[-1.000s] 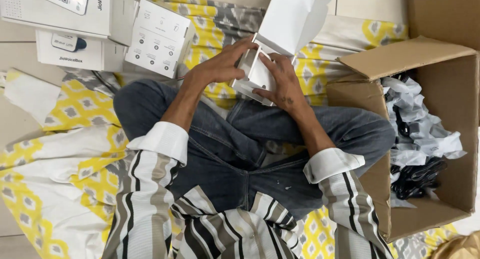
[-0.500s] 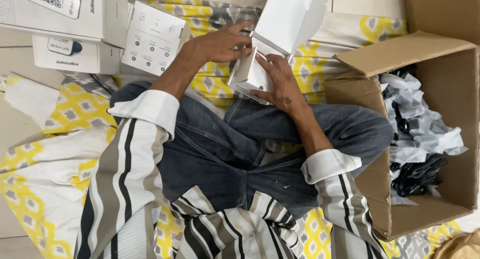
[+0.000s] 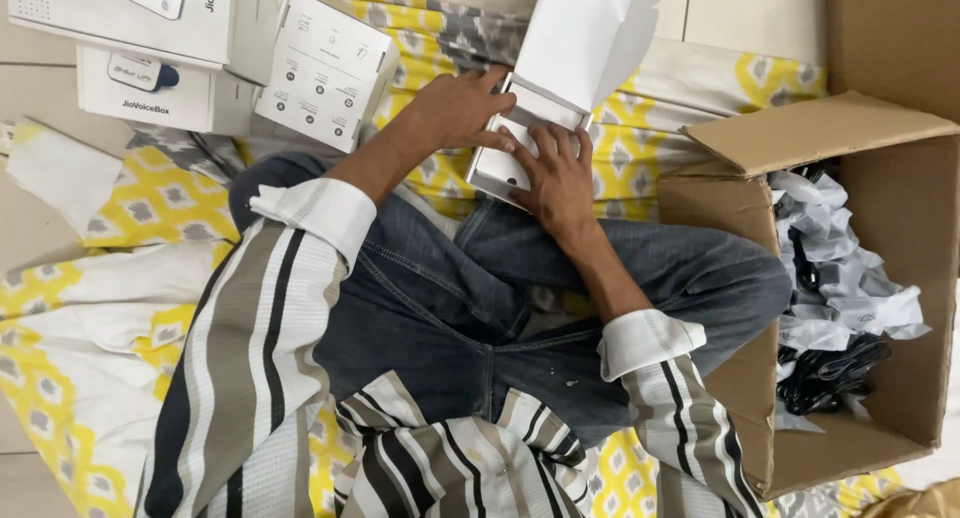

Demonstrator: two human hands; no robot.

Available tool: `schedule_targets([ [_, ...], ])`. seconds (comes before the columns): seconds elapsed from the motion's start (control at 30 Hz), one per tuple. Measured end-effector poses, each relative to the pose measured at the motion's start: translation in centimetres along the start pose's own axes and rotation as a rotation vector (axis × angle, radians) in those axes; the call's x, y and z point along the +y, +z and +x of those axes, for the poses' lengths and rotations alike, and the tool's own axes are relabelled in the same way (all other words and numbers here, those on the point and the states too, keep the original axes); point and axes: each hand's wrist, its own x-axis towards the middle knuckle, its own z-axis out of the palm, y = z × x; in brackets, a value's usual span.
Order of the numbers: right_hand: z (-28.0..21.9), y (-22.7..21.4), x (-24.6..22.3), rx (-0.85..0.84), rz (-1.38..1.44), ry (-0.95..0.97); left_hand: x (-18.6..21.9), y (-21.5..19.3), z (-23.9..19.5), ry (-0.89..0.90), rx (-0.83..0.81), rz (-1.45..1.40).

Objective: The person unboxes and organizes several electronic voice box devices.

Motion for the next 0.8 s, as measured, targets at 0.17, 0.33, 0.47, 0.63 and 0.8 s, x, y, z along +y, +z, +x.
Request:
schedule_targets([
  [0.17,-0.8,-1.3,-0.7,0.143,0.035,0.113,1.0,2.4,-1.3,-0.133,0.249,-0.061],
  [0.33,-2.8,-2.8,1.5,0.139,0.305,0.312,2.8,1.6,-3.0,-0.269,0.213,-0.219],
  [0.47,-2.2,-2.4,1.4,-0.002,0.351,0.431,3.7,2.2,-2.6,-0.282,0.284,-0.261],
  [0.63,-1.2,-1.5,1.2,0.015,0.196,0.444,3.9,2.4,-2.6,-0.371,0.225,-0.283],
  [0.8,-2.4,-1.8,2.4,0.298,0.487,0.250,4.3,2.8,-3.1,-0.323,0.295,-0.210],
])
